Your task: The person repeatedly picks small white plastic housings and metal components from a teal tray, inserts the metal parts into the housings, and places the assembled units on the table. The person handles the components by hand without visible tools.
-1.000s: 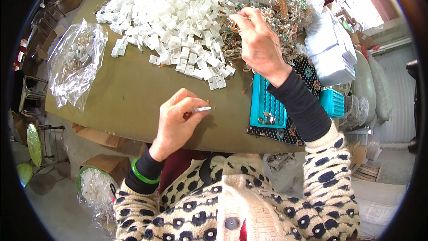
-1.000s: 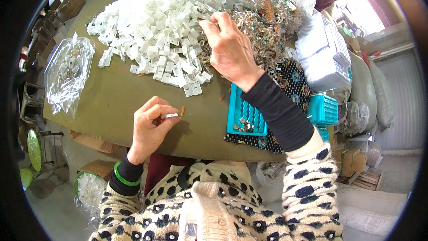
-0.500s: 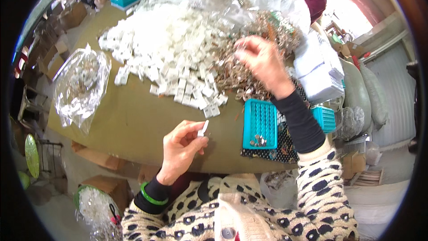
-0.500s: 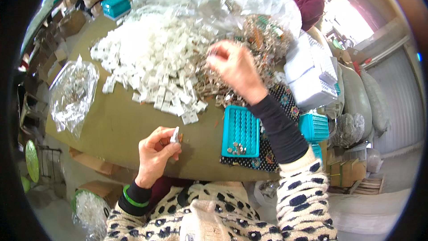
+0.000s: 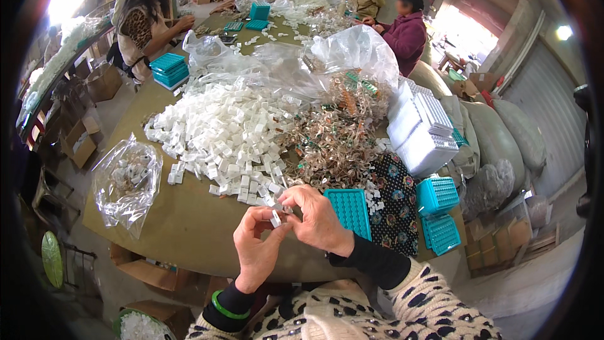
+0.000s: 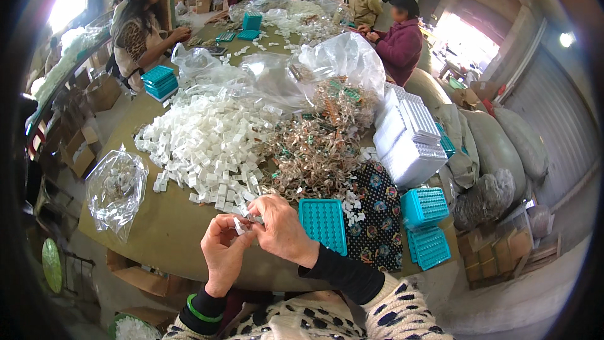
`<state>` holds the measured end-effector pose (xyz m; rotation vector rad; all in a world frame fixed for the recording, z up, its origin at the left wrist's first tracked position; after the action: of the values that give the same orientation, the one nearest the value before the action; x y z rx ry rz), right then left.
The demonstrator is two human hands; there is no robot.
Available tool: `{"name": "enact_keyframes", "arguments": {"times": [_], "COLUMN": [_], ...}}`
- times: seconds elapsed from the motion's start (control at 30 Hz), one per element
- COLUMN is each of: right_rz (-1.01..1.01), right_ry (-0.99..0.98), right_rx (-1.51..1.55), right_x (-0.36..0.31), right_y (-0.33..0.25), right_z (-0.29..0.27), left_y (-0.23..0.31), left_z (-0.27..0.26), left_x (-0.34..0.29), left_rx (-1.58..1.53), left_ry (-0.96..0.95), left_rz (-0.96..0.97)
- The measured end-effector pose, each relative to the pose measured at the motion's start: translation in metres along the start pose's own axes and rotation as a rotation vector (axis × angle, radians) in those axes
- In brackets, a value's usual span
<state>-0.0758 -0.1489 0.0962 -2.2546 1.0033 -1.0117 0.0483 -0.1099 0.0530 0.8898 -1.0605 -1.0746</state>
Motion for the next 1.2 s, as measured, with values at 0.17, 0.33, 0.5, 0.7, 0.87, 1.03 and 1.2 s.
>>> {"name": "enact_keyframes", "arguments": {"times": [0.17, 0.33, 0.5, 0.7, 0.87, 1.03, 1.2], "right_rz": [-0.132, -0.004, 0.125, -0.031, -0.099, -0.160, -0.140], "right_ry": [0.022, 0.037, 0.013, 0.062, 0.068, 0.013, 0.032], "right_rx": [-0.007, 0.141, 0.217, -0.018, -0.044, -0.136, -0.092], "right_x": [-0.013, -0.022, -0.033, -0.032, -0.034, -0.036, -0.034], "right_y": [-0.017, -0.011, -0.001, -0.012, -0.013, -0.015, -0.014], "right_z": [-0.005, -0.006, -0.006, -0.009, -0.002, 0.003, 0.002], "left_y": [0.018, 0.021, -0.010, -0.005, -0.019, -0.027, -0.035], "left_z": [0.007, 0.010, 0.001, 0.002, -0.008, -0.012, -0.019], "left_x": [-0.006, -0.007, -0.010, -0.013, -0.014, -0.017, -0.018], "left_rx": [0.204, 0.261, -0.180, 0.004, -0.148, -0.186, -0.148], "left_ry": [-0.038, -0.038, 0.046, 0.061, 0.130, 0.157, 0.162], "left_rz": [0.181, 0.183, -0.159, -0.051, -0.194, -0.228, -0.293]}}
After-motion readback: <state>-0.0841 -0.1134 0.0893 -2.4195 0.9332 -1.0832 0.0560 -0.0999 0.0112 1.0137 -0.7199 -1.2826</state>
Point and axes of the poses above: each hand's wrist, its own x-axis towards the middle knuckle, its own z-axis out of the palm, y = z × x, the point moved 8 cm from there along x, towards the middle knuckle, and after that the axes turned 4 degrees about -y, right-handed, at the moved point
